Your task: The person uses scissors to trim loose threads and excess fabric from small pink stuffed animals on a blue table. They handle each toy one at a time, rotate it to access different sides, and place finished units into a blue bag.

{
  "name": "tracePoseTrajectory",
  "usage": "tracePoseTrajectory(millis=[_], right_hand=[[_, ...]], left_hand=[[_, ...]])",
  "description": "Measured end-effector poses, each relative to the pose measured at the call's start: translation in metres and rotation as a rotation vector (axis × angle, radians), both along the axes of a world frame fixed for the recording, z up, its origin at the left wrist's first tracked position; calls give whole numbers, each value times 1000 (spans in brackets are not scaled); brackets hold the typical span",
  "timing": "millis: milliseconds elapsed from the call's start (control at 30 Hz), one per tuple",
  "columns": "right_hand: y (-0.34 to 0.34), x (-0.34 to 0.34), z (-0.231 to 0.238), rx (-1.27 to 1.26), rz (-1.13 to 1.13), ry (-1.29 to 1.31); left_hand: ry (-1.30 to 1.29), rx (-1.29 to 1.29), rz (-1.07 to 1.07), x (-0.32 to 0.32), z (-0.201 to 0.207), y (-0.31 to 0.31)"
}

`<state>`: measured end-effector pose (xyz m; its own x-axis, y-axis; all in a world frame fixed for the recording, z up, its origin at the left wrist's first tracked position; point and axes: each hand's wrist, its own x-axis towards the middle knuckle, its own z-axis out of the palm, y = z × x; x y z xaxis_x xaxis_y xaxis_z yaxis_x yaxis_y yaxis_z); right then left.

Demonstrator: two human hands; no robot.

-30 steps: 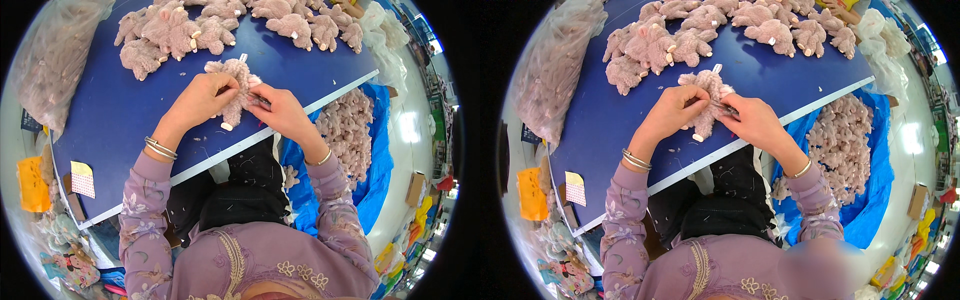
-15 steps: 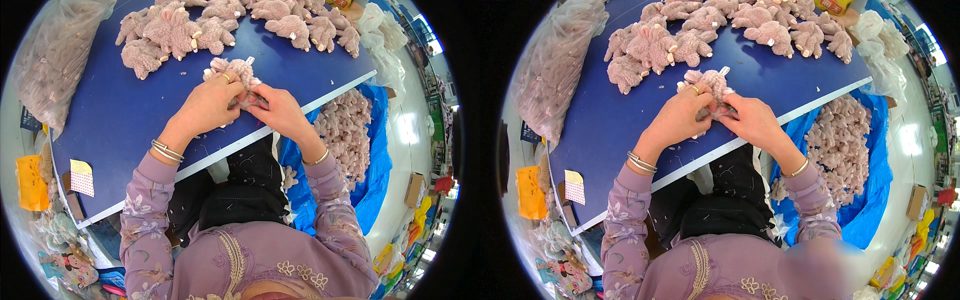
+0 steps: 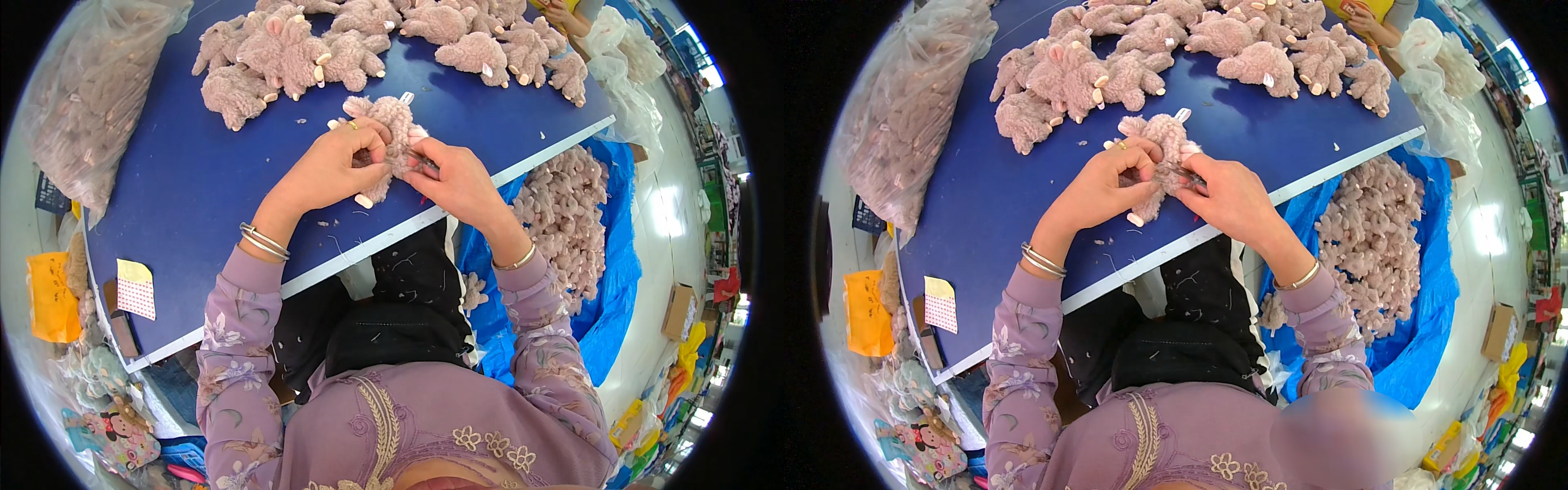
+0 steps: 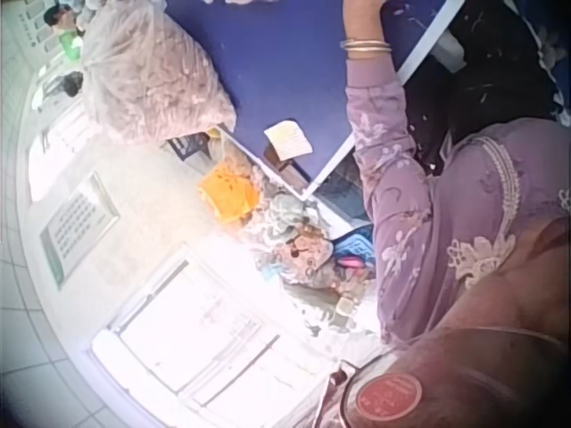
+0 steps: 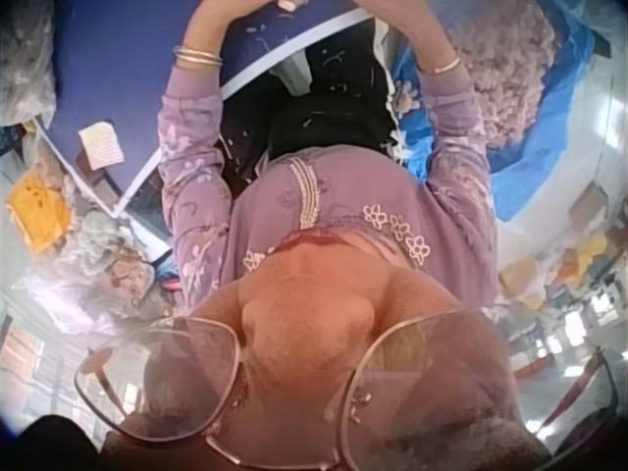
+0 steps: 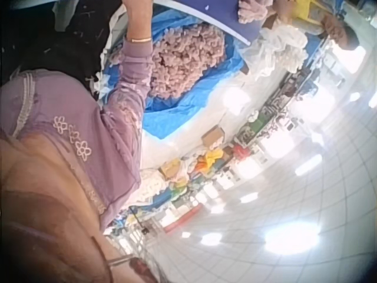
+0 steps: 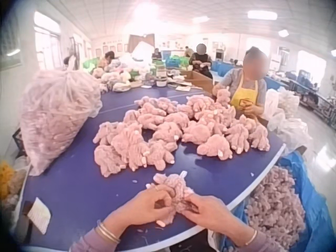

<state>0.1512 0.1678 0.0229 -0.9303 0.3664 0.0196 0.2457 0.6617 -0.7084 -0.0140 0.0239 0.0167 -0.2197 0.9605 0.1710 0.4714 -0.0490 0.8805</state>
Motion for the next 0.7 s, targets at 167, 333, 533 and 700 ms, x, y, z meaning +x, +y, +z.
tracePoseTrajectory(millis=[167,333,533,700], right_hand=[[-2,0,6,-7,2,-38],[-3,0,8,-14,5,-6],[-1,-2,4,50,-40,-48],[-7,-3,-2,84,-60,49]], left_hand=[[-299,-52,-22,1,1,-3],[-325,-116,-1,1,0,-7],[264,14,179,21,6,-2],[-30,-78,122,15,2,-4]])
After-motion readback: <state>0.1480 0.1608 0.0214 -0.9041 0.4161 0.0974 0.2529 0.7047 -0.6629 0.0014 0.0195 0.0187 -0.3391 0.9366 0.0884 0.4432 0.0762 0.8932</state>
